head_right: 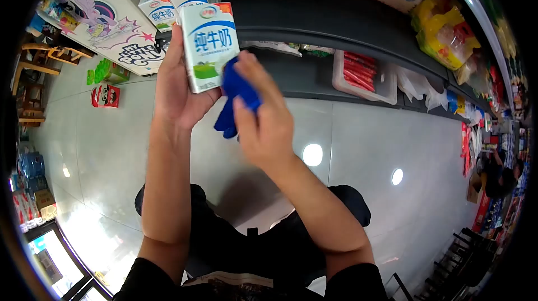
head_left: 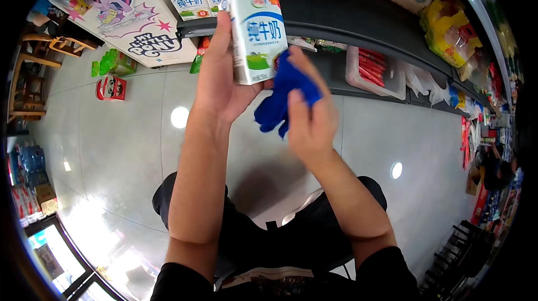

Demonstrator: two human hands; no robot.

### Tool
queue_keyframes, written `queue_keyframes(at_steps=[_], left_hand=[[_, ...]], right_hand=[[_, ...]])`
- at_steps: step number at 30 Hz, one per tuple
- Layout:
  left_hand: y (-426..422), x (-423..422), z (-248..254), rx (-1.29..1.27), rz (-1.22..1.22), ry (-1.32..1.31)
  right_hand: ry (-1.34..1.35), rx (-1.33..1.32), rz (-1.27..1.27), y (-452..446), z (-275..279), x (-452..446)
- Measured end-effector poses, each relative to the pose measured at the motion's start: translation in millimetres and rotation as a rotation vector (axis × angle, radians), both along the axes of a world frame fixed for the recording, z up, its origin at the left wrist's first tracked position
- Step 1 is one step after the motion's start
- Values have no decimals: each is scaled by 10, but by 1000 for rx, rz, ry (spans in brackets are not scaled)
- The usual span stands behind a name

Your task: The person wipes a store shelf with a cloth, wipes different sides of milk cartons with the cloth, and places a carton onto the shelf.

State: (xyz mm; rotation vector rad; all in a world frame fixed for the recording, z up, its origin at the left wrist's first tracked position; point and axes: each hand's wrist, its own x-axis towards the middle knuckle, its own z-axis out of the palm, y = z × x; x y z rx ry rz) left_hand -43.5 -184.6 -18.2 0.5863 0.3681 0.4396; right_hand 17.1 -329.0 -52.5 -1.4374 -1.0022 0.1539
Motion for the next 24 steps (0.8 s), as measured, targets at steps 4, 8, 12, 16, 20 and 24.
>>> queue_keyframes(at_steps=[4, 8, 12, 16, 20, 24], left_hand=[[40, -28, -6, -64, -106, -174], [-208, 82, 54, 88, 27, -61], [-350, 151, -28, 399, -26, -107], [-365, 164, -122, 574, -66, -161], [-328, 77, -108, 866, -134, -136], [-268, -13, -87, 860, -204, -23]], right_hand=[[434, 35, -153, -25, 205, 13], [162, 67, -134, 24, 182, -184], [282, 60, -181, 64, 162, -81], [455, 168, -245, 48, 369, 148], [260, 211, -239, -58, 483, 447], [83, 57, -88, -124, 503, 445]])
